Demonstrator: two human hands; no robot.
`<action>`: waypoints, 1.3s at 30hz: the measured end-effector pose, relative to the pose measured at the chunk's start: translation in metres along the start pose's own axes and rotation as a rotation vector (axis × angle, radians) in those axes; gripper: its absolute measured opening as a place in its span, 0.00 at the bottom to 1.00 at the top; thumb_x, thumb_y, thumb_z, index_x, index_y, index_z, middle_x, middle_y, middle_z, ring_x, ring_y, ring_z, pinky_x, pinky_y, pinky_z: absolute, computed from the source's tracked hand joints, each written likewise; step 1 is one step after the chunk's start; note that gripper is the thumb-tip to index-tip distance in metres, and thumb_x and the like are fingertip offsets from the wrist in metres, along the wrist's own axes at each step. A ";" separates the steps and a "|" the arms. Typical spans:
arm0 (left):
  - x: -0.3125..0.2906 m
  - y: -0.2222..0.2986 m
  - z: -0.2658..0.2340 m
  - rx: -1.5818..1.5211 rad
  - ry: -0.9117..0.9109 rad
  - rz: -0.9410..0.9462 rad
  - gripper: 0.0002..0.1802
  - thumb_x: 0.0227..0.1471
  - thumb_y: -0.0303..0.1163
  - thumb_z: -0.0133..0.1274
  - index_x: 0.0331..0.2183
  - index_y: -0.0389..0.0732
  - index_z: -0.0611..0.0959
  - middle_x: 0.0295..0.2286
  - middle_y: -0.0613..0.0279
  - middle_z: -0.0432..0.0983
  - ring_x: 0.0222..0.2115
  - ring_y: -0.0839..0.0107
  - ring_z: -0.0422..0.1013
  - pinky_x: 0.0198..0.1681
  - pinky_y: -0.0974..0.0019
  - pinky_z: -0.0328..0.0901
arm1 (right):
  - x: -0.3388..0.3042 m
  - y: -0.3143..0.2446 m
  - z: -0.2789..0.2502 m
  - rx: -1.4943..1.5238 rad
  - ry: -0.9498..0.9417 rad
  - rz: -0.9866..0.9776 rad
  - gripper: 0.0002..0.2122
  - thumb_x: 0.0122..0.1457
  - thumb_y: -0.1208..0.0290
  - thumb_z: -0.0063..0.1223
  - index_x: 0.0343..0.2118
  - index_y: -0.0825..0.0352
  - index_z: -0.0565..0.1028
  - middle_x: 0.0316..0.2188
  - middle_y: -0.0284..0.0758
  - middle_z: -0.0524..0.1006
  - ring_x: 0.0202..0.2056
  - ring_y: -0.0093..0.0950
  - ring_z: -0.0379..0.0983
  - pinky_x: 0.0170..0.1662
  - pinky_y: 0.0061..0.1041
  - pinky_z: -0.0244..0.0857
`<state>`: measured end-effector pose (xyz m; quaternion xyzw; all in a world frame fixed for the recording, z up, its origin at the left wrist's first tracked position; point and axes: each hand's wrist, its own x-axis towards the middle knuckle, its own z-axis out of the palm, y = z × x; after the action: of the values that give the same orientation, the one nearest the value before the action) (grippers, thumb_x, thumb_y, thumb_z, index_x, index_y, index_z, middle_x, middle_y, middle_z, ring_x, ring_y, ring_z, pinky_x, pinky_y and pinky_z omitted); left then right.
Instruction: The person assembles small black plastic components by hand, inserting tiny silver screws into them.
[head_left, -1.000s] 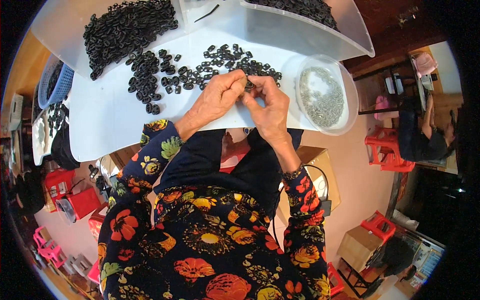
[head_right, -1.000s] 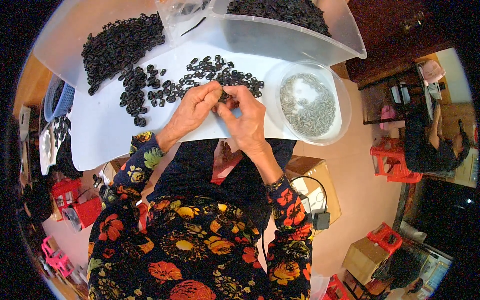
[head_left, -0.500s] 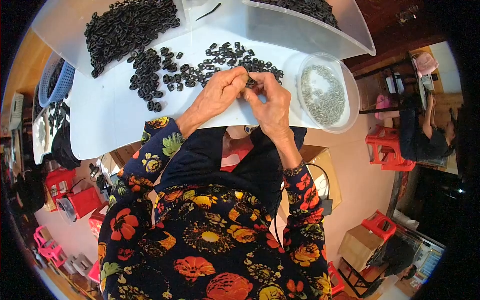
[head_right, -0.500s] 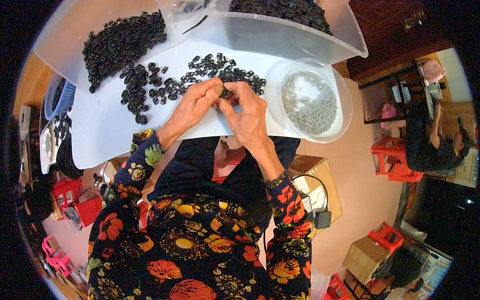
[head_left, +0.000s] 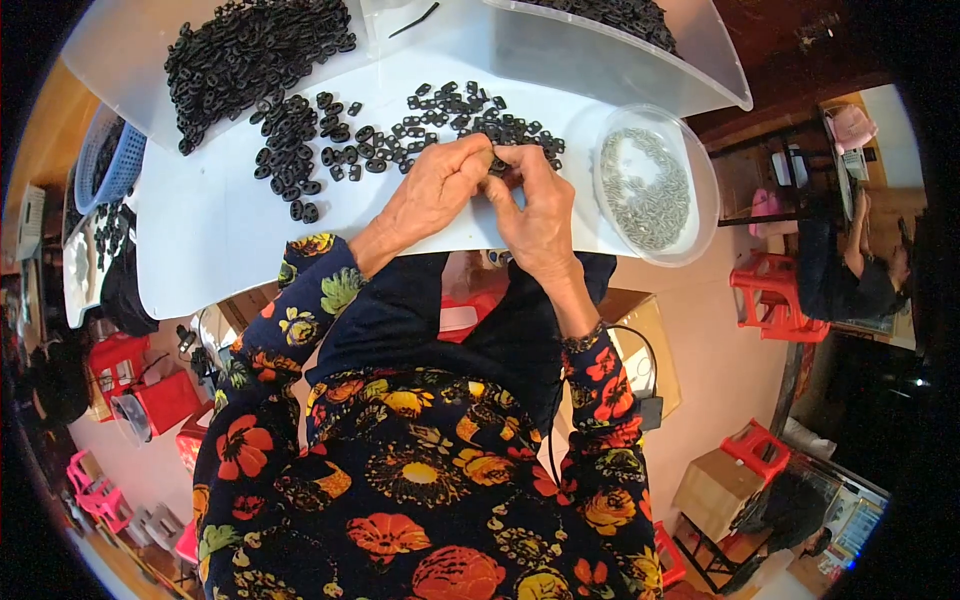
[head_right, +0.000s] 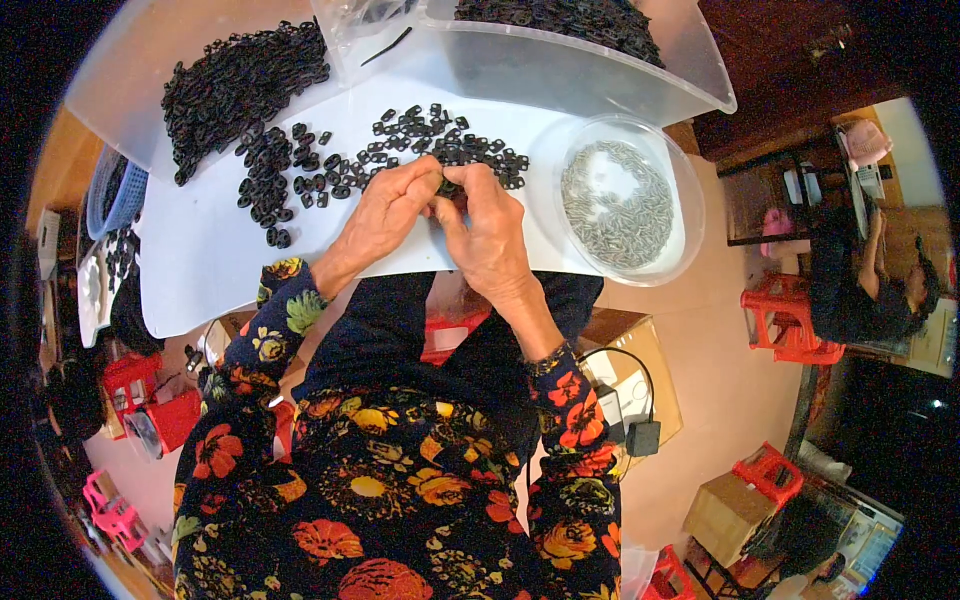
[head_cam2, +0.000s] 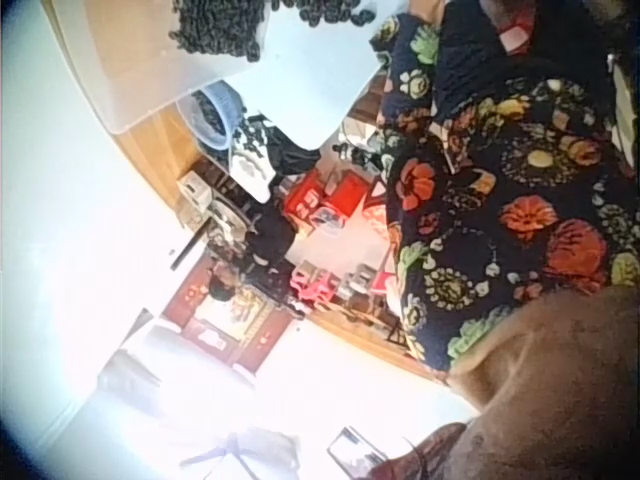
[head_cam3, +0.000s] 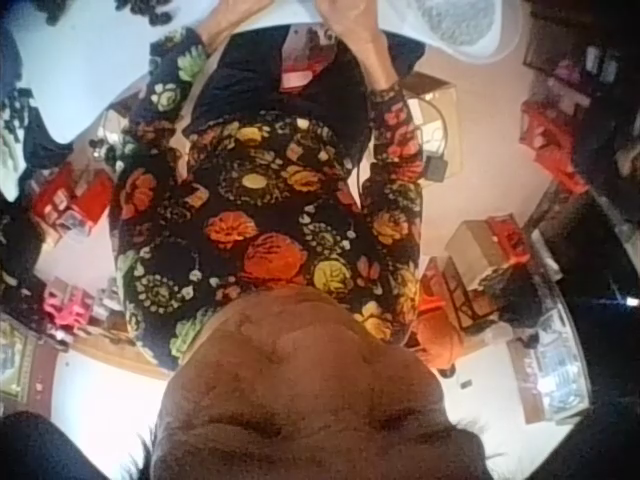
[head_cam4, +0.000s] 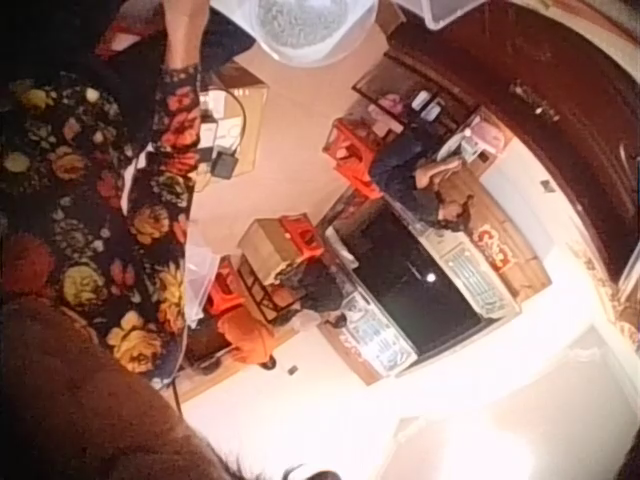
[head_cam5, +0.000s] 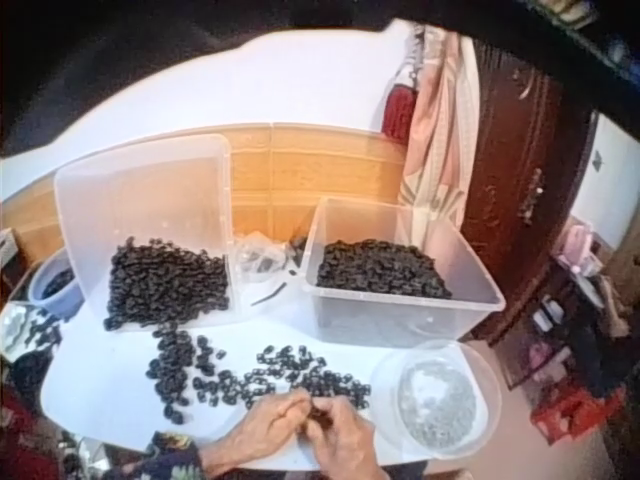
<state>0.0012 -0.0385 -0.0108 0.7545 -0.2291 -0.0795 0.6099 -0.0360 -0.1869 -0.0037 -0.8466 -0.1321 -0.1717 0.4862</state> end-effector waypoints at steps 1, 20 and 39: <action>0.000 0.000 0.000 0.000 0.001 0.000 0.15 0.55 0.35 0.39 0.23 0.34 0.66 0.16 0.59 0.61 0.19 0.71 0.60 0.24 0.66 0.59 | 0.000 0.000 0.001 -0.005 -0.004 -0.002 0.12 0.49 0.82 0.56 0.37 0.71 0.68 0.27 0.42 0.74 0.26 0.33 0.74 0.29 0.28 0.68; 0.000 -0.004 0.003 -0.107 0.001 -0.032 0.15 0.57 0.35 0.39 0.24 0.35 0.66 0.17 0.63 0.59 0.20 0.74 0.57 0.24 0.68 0.58 | -0.001 0.001 0.002 -0.025 0.015 -0.022 0.13 0.49 0.81 0.58 0.37 0.71 0.69 0.26 0.40 0.73 0.25 0.30 0.73 0.29 0.27 0.68; 0.000 -0.007 0.002 -0.072 -0.047 -0.021 0.13 0.58 0.33 0.38 0.27 0.34 0.70 0.18 0.65 0.63 0.20 0.78 0.62 0.25 0.71 0.61 | -0.004 -0.002 0.003 -0.060 0.027 -0.045 0.11 0.51 0.81 0.56 0.36 0.71 0.68 0.26 0.44 0.74 0.26 0.35 0.75 0.28 0.29 0.69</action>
<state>0.0026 -0.0391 -0.0183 0.7322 -0.2322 -0.1119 0.6304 -0.0401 -0.1839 -0.0057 -0.8553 -0.1393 -0.1977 0.4581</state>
